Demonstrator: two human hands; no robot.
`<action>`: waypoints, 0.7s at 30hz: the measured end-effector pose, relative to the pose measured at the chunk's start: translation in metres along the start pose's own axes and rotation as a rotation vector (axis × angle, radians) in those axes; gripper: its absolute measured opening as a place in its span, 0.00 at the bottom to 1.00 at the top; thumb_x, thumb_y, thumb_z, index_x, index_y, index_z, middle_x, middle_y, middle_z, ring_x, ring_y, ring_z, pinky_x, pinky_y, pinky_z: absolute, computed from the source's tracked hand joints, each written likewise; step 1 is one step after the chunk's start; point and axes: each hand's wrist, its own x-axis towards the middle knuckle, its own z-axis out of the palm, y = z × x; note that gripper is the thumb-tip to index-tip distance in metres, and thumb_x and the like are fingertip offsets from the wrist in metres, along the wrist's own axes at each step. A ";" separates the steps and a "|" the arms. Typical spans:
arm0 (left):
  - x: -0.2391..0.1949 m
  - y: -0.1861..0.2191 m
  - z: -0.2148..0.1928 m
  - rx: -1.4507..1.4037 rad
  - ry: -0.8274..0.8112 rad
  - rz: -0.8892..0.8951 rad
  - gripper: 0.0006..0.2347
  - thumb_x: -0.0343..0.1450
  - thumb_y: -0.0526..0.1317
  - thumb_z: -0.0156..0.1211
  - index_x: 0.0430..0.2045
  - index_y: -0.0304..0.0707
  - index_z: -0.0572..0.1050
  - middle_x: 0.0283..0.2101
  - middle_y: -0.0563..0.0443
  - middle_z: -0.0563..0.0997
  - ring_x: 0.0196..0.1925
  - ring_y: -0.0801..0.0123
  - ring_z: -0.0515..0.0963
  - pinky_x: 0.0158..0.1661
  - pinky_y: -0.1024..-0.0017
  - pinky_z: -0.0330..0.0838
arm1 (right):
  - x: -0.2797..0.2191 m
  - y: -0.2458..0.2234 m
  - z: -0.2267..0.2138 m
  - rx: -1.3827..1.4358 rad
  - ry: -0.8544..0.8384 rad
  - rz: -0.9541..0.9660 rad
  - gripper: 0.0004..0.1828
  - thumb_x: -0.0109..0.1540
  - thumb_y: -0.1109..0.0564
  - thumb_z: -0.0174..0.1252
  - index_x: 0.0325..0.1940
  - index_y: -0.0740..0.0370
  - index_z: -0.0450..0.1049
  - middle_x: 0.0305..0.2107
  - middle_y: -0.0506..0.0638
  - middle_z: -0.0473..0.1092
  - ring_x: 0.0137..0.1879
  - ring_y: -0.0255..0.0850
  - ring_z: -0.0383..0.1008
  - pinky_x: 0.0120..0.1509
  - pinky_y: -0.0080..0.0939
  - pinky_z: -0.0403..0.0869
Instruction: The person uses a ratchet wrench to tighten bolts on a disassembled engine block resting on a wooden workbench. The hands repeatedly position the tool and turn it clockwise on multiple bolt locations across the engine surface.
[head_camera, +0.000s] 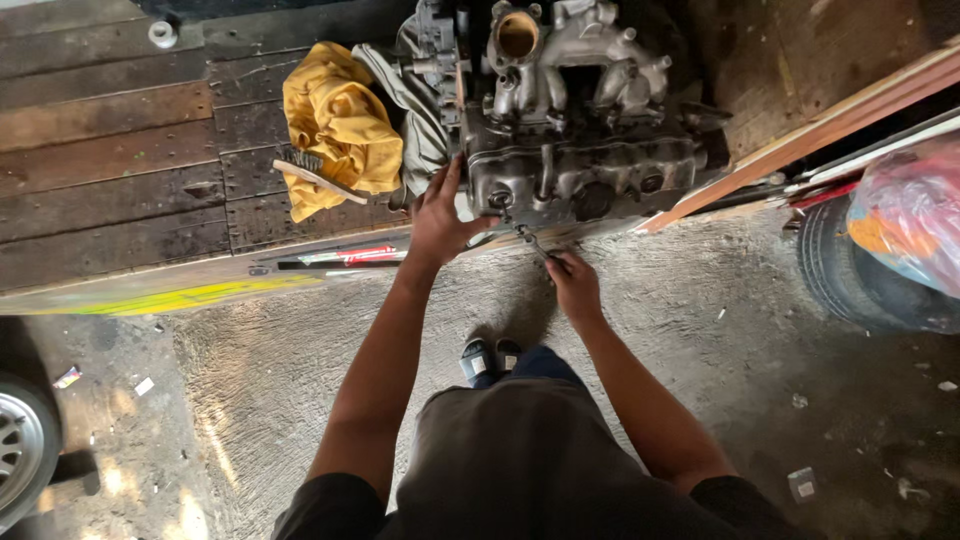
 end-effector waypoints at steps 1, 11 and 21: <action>0.002 0.003 -0.002 -0.002 -0.020 -0.025 0.54 0.56 0.60 0.80 0.74 0.50 0.46 0.73 0.36 0.62 0.73 0.47 0.64 0.68 0.42 0.53 | 0.004 0.003 0.003 0.098 -0.022 0.000 0.12 0.67 0.52 0.59 0.47 0.63 0.79 0.25 0.47 0.72 0.31 0.35 0.71 0.36 0.38 0.68; 0.000 0.009 -0.010 -0.114 -0.016 -0.037 0.53 0.55 0.55 0.81 0.74 0.45 0.52 0.73 0.35 0.62 0.74 0.47 0.65 0.72 0.56 0.60 | 0.019 0.025 0.022 0.355 -0.111 -0.043 0.12 0.67 0.55 0.59 0.48 0.68 0.77 0.25 0.45 0.72 0.29 0.31 0.70 0.32 0.33 0.66; 0.001 0.015 -0.009 -0.105 -0.019 -0.084 0.52 0.53 0.50 0.84 0.73 0.43 0.55 0.73 0.34 0.63 0.74 0.47 0.62 0.71 0.57 0.59 | 0.035 0.030 0.016 0.448 -0.222 -0.139 0.12 0.67 0.57 0.59 0.49 0.70 0.76 0.27 0.45 0.72 0.32 0.30 0.70 0.37 0.33 0.68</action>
